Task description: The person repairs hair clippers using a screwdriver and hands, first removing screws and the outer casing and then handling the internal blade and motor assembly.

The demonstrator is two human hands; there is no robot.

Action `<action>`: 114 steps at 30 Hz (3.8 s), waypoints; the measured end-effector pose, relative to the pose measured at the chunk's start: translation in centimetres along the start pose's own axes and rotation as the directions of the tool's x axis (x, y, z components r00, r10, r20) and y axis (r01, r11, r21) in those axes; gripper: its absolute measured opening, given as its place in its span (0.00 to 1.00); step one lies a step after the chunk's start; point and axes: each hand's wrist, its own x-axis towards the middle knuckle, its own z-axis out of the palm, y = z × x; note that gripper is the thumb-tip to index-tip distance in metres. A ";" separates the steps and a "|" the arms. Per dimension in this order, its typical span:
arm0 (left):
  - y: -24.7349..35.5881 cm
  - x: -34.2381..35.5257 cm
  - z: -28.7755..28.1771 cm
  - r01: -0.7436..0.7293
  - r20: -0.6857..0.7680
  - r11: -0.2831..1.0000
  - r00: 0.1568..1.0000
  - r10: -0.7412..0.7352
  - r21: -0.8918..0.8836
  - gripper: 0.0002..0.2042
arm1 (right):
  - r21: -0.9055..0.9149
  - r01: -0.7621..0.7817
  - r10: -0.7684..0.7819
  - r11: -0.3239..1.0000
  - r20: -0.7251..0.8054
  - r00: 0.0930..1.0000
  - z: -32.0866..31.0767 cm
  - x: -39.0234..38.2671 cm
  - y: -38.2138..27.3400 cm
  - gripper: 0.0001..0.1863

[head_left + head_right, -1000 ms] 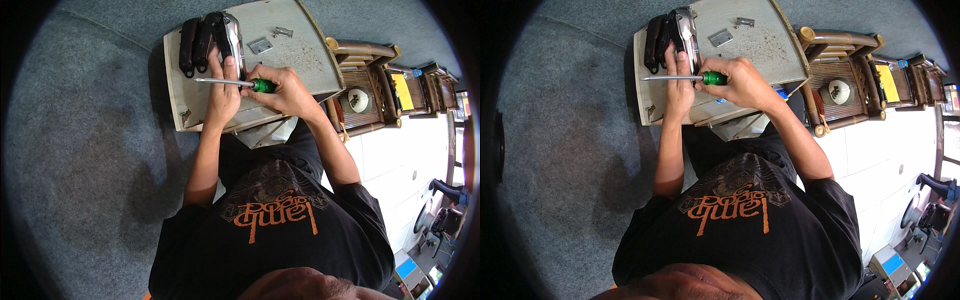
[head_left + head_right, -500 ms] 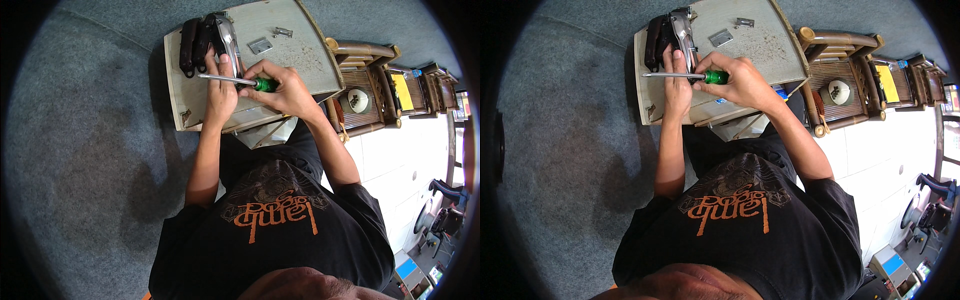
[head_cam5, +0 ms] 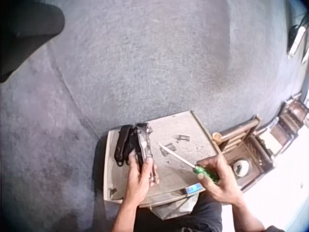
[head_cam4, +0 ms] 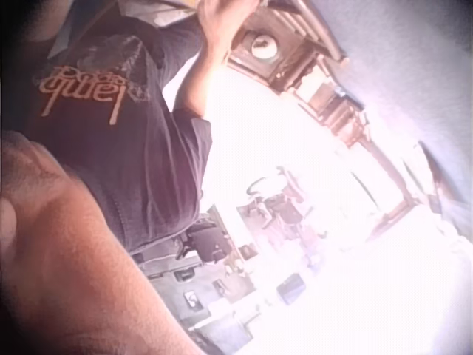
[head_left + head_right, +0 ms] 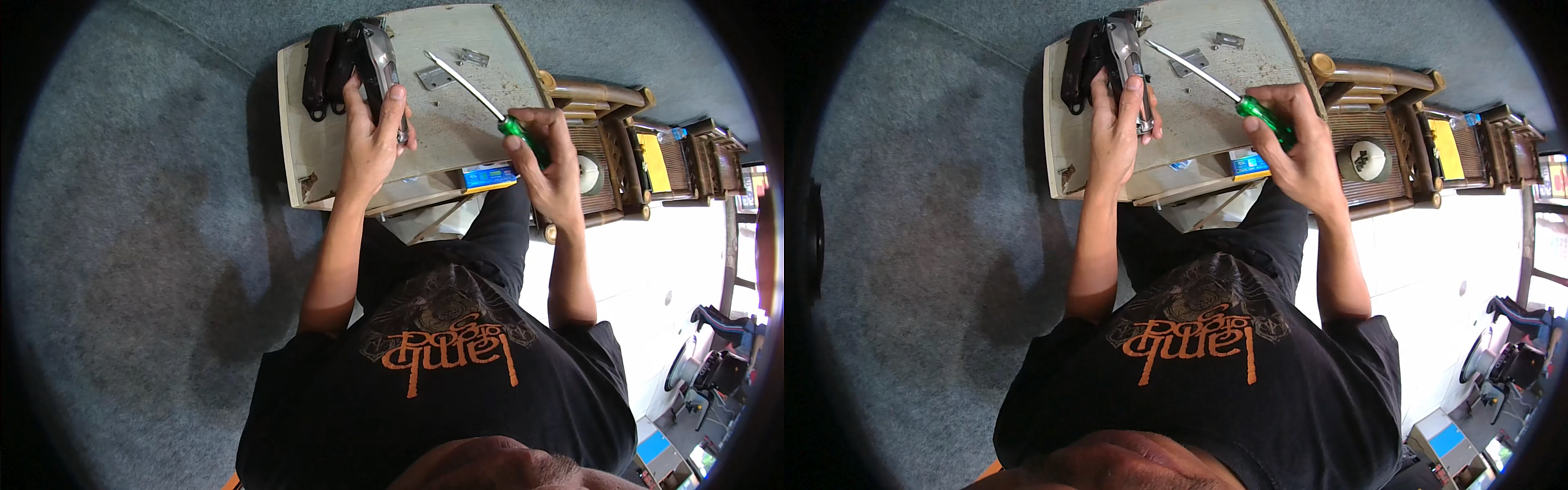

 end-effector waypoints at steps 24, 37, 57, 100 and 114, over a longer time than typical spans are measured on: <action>-0.3 0.0 -0.1 -0.060 0.015 0.998 0.998 0.059 0.024 0.22 | -0.162 0.078 -0.035 0.984 0.257 0.966 -1.8 -0.6 -2.3 0.10; -0.3 0.0 -0.1 -0.060 0.016 0.998 0.998 0.060 0.023 0.23 | -0.152 0.097 -0.056 0.984 0.255 0.965 -1.7 -0.5 -2.0 0.10; -0.6 0.0 0.1 -0.119 0.065 0.982 0.992 0.110 0.144 0.30 | -0.405 0.262 -0.140 0.876 0.307 0.941 -2.8 -0.2 -3.8 0.13; -0.8 0.0 -0.3 -0.058 0.020 0.992 0.998 0.056 0.113 0.26 | -0.169 0.041 -0.036 0.985 0.029 0.999 -2.9 0.1 -5.8 0.17; -0.9 -0.1 -0.2 -0.037 -0.013 0.989 0.999 0.039 0.142 0.25 | -0.239 0.134 -0.123 0.962 0.061 0.991 -3.2 -0.2 -5.3 0.24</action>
